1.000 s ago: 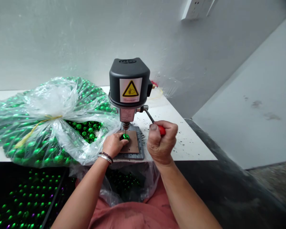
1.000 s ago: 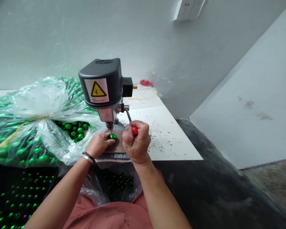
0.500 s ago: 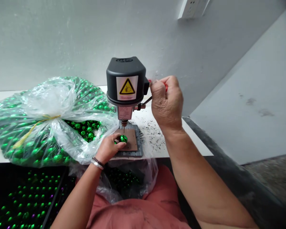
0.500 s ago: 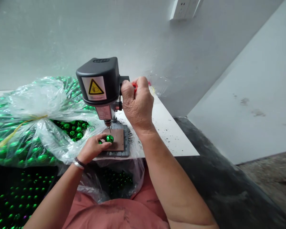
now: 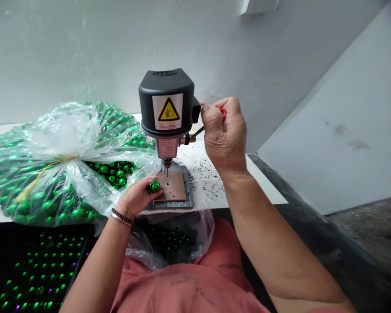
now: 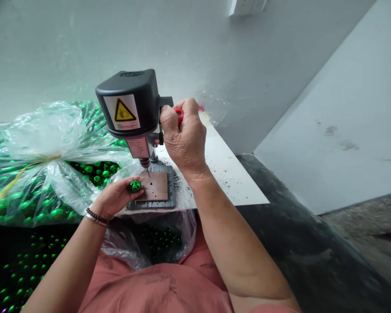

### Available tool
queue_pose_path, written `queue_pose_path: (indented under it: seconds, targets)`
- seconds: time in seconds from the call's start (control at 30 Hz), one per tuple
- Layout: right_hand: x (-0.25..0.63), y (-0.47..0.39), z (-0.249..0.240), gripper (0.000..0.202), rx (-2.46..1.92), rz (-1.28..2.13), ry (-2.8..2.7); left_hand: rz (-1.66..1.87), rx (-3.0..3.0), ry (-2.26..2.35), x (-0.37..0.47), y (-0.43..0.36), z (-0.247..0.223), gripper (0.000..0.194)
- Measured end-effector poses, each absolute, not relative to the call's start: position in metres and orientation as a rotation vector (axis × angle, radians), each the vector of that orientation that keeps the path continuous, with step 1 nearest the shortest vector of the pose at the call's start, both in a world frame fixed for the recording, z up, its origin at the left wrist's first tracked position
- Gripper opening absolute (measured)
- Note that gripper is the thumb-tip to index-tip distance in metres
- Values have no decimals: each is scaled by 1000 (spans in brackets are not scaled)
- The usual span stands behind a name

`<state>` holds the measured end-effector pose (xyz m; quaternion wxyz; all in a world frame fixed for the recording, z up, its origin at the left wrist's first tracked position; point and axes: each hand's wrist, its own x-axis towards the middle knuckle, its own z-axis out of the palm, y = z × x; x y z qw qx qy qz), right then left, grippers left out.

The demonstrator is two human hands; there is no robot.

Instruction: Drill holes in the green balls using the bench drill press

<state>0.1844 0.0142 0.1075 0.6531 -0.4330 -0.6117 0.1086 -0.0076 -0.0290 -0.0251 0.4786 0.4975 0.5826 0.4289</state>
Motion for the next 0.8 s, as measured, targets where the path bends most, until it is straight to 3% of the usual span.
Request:
queue_pose_path:
  seconds: [0.1, 0.23, 0.33, 0.53, 0.8]
  targets:
    - [185, 12, 106, 27, -988, 244, -1402, 1060, 924, 1274, -5, -30, -24, 28]
    - [185, 13, 105, 27, -979, 238, -1403, 1070, 842, 1211, -6, -33, -25, 43]
    - [186, 16, 107, 28, -966, 256, -1414, 997, 1115, 1372, -4, -29, -26, 49]
    - [189, 19, 110, 33, -979, 277, -1442, 760, 1887, 1862, 3, -17, -33, 36]
    - [191, 16, 108, 35, -952, 305, -1462, 743, 2108, 1795, 0, -24, -51, 46]
